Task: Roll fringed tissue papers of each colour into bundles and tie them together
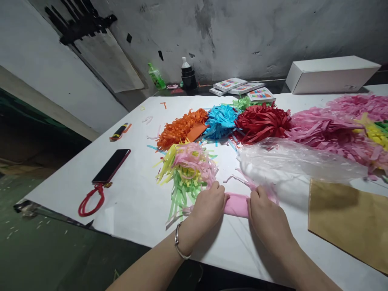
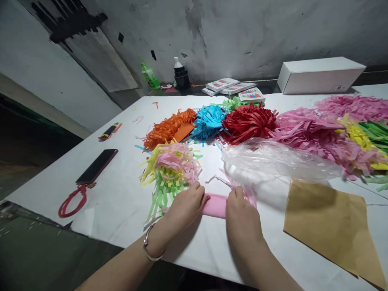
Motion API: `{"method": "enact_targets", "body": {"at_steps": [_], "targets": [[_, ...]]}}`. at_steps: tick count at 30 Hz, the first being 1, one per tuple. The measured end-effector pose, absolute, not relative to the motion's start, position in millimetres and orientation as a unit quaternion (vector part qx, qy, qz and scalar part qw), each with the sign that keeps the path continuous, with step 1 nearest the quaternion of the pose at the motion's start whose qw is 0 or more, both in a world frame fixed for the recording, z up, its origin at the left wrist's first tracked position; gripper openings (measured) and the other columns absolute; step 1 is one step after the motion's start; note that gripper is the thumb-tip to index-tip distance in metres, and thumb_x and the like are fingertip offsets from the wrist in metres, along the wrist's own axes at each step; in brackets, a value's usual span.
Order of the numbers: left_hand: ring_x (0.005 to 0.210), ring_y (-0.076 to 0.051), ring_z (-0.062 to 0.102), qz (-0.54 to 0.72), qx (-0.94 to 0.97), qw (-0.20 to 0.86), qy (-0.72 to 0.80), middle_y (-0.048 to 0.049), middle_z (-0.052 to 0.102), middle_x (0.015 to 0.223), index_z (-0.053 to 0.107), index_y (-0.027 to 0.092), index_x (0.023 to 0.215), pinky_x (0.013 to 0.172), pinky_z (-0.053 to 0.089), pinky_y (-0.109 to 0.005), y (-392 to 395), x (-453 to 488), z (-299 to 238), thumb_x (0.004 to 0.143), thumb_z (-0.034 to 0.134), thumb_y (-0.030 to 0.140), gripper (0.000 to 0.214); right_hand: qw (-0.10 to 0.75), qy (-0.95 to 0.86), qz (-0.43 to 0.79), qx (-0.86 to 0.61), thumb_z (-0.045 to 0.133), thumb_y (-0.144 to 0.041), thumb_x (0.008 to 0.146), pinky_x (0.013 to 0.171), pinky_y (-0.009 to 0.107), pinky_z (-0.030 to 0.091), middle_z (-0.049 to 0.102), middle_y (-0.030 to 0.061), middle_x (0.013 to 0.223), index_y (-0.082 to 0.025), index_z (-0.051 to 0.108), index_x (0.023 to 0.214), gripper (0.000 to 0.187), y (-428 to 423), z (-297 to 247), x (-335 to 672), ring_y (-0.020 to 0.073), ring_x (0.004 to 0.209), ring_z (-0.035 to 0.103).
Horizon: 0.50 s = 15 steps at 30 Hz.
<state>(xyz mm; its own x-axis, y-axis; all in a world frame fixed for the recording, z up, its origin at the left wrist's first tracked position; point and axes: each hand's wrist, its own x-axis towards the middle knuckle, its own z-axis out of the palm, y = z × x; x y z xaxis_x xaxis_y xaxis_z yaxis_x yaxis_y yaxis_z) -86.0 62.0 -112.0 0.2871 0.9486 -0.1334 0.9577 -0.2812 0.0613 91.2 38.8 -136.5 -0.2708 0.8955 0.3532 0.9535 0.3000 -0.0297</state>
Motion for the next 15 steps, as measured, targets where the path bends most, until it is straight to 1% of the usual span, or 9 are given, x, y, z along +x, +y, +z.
{"method": "enact_targets", "body": {"at_steps": [1, 2, 4, 5, 7, 10, 11, 13, 15], "targets": [[0.072, -0.023, 0.066, -0.034, 0.801, 0.064, 0.594, -0.0096, 0.064, 0.092, 0.063, 0.015, 0.092, 0.061, 0.050, -0.032, 63, -86, -112, 0.100, 0.048, 0.025, 0.021, 0.166, -0.789, -0.104, -0.583, 0.042, -0.002, 0.089, 0.069, 0.038, 0.048, 0.066, 0.0155, 0.099, -0.018, 0.060, 0.081, 0.025, 37, -134, 91, 0.0223, 0.074, 0.065], [0.072, -0.022, 0.066, -0.033, 0.804, 0.063, 0.591, -0.0095, 0.064, 0.092, 0.064, 0.015, 0.091, 0.061, 0.050, -0.031, 63, -86, -112, 0.100, 0.048, 0.025, 0.021, 0.188, -0.788, -0.115, -0.575, 0.044, -0.002, 0.088, 0.082, 0.045, 0.047, 0.066, 0.0185, 0.112, -0.016, 0.062, 0.089, 0.024, 35, -131, 91, 0.0284, 0.093, 0.065], [0.071, -0.021, 0.065, -0.030, 0.810, 0.061, 0.583, -0.0087, 0.064, 0.090, 0.064, 0.015, 0.090, 0.061, 0.049, -0.030, 65, -87, -112, 0.100, 0.048, 0.024, 0.021, 0.242, -0.807, -0.128, -0.524, 0.045, -0.004, 0.090, 0.099, 0.054, 0.037, 0.062, 0.0179, 0.128, -0.016, 0.065, 0.102, 0.026, 30, -128, 89, 0.0333, 0.118, 0.055], [0.071, -0.021, 0.065, -0.030, 0.811, 0.062, 0.580, -0.0081, 0.065, 0.089, 0.064, 0.016, 0.090, 0.061, 0.049, -0.030, 65, -87, -112, 0.100, 0.048, 0.023, 0.021, 0.260, -0.827, -0.129, -0.482, 0.045, -0.005, 0.091, 0.101, 0.053, 0.035, 0.065, 0.0158, 0.125, -0.016, 0.066, 0.104, 0.027, 28, -128, 88, 0.0319, 0.118, 0.054], [0.071, -0.021, 0.064, -0.020, 0.811, 0.060, 0.582, -0.0077, 0.065, 0.088, 0.063, 0.016, 0.090, 0.061, 0.049, -0.031, 65, -88, -110, 0.099, 0.049, 0.023, 0.018, 0.256, -0.873, -0.125, -0.396, 0.044, -0.003, 0.090, 0.096, 0.045, 0.039, 0.070, 0.0113, 0.101, -0.016, 0.069, 0.096, 0.029, 25, -132, 87, 0.0264, 0.100, 0.060], [0.093, -0.026, 0.063, 0.055, 0.814, 0.019, 0.578, -0.0116, 0.065, 0.107, 0.062, 0.015, 0.095, 0.077, 0.052, -0.038, 61, -90, -105, 0.095, 0.056, 0.022, 0.009, 0.213, -0.902, -0.124, -0.355, 0.046, 0.002, 0.085, 0.080, 0.039, 0.041, 0.063, 0.0071, 0.077, -0.014, 0.069, 0.082, 0.028, 24, -140, 87, 0.0218, 0.074, 0.054], [0.105, -0.030, 0.060, 0.086, 0.826, 0.006, 0.557, -0.0131, 0.063, 0.116, 0.062, 0.016, 0.099, 0.088, 0.049, -0.043, 57, -92, -103, 0.092, 0.060, 0.024, 0.011, 0.213, -0.900, -0.126, -0.360, 0.047, 0.003, 0.084, 0.079, 0.038, 0.040, 0.061, 0.0064, 0.074, -0.015, 0.068, 0.078, 0.028, 24, -141, 87, 0.0211, 0.071, 0.053], [0.122, -0.033, 0.050, 0.124, 0.865, 0.003, 0.486, -0.0129, 0.059, 0.130, 0.060, 0.018, 0.108, 0.105, 0.037, -0.055, 49, -96, -102, 0.089, 0.067, 0.028, 0.023, 0.241, -0.886, -0.110, -0.381, 0.046, 0.001, 0.087, 0.081, 0.038, 0.040, 0.057, 0.0043, 0.071, -0.016, 0.064, 0.073, 0.029, 24, -141, 89, 0.0195, 0.069, 0.051], [0.122, -0.029, 0.050, 0.132, 0.900, 0.018, 0.416, -0.0084, 0.063, 0.125, 0.060, 0.021, 0.109, 0.112, 0.026, -0.057, 40, -100, -107, 0.091, 0.064, 0.025, 0.019, 0.279, -0.870, -0.059, -0.401, 0.045, -0.004, 0.091, 0.085, 0.039, 0.039, 0.055, 0.0021, 0.069, -0.018, 0.060, 0.070, 0.029, 22, -139, 90, 0.0179, 0.070, 0.050]]}}
